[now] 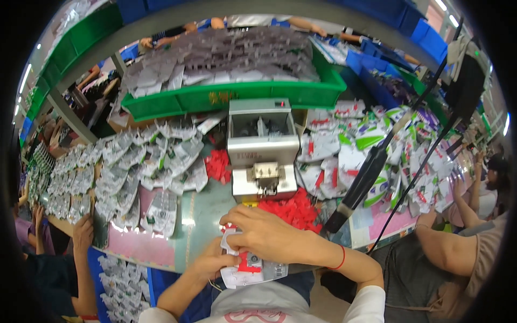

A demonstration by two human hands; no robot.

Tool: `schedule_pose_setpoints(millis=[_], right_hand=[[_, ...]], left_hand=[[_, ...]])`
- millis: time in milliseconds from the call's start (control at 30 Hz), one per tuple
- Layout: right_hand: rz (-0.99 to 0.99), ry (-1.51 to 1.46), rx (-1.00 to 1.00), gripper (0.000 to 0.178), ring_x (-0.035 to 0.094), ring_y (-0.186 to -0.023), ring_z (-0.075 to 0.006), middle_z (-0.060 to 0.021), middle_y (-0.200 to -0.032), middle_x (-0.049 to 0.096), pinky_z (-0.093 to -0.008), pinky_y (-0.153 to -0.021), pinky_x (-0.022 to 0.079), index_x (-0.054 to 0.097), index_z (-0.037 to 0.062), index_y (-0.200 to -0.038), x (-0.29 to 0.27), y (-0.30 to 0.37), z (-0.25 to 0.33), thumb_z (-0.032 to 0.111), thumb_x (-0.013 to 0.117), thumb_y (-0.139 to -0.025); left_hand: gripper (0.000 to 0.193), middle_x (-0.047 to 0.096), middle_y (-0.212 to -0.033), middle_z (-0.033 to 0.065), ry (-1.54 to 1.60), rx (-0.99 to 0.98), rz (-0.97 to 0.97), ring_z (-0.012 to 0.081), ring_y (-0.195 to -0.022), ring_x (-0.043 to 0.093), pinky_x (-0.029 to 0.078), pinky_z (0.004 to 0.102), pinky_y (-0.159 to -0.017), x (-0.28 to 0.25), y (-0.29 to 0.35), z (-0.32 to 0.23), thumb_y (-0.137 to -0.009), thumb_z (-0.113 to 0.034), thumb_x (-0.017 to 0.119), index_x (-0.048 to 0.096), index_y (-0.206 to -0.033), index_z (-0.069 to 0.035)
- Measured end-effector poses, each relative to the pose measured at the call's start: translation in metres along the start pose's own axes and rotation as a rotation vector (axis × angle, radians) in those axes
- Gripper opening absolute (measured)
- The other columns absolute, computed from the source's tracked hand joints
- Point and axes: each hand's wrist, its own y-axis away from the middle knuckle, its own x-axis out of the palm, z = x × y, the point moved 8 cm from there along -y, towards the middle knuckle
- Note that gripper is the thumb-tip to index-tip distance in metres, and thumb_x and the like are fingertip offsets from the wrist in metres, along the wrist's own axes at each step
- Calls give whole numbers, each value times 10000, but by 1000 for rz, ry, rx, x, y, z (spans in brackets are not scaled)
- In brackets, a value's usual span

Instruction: The person assembles toy parts by inserting plastic pieces into casings, attaching cover panels, and securing them with screws using an electric screwdriver.

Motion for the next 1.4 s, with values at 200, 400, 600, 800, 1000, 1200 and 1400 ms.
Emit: schedule_pose_setpoints(millis=[200, 400, 600, 800, 1000, 1200, 1400], right_hand=[[-24, 120, -52, 244, 504, -1019, -312, -135, -1138, 492, -392, -823, 445, 575, 61, -971, -60, -22, 5, 103, 628, -737], [-329, 538, 108, 309, 583, -842, -289, -117, -968, 588, -352, -706, 484, 601, 80, -1010, -155, -50, -52, 53, 632, -704], [-347, 791, 356, 237, 595, -771, -292, -120, -828, 619, -367, -677, 475, 629, 59, -922, -239, -51, -149, 37, 617, -686], [-298, 997, 660, 243, 600, -773, -306, -116, -765, 623, -390, -679, 485, 644, 105, -900, -275, -27, -246, 133, 664, -659], [-210, 1204, 669, 235, 613, -793, -292, -127, -805, 622, -396, -666, 496, 640, 100, -760, -250, -46, -279, 289, 694, -632], [-246, 1293, 696, 108, 630, -740, -299, -127, -790, 626, -376, -606, 507, 624, 82, -738, -253, -53, -267, 178, 587, -707], [-430, 1336, 626, 76, 629, -726, -278, -130, -836, 600, -371, -578, 499, 585, 54, -760, -265, -27, -191, 31, 530, -714]], left_hand=[[442, 580, -1016, 92, 131, 128, -45, 174, -902, 579, 472, 317, -803, -5, 4, -6, -701, -7, 592, 475, -1124, 40], [430, 584, -1040, 121, 176, 61, -65, 188, -910, 579, 467, 327, -813, -12, 2, 5, -718, -9, 594, 484, -1127, 59], [541, 575, -1043, 161, 261, 149, -43, 237, -864, 614, 529, 305, -672, -4, 3, 0, -688, 7, 600, 415, -1195, 49], [506, 583, -961, 112, 307, 106, -183, 189, -783, 604, 525, 310, -673, -11, 8, 5, -647, 48, 564, 445, -1139, 29], [541, 575, -955, 107, 290, 90, -200, 187, -789, 595, 524, 314, -675, -22, 3, 16, -652, 64, 552, 416, -1172, 7], [551, 572, -955, 107, 298, 90, -238, 184, -769, 593, 518, 302, -646, -24, 1, 21, -657, 60, 547, 400, -1185, 2], [497, 570, -1002, 113, 177, 103, -153, 192, -827, 592, 517, 287, -661, -12, 0, 2, -690, 36, 556, 430, -1170, 15]])
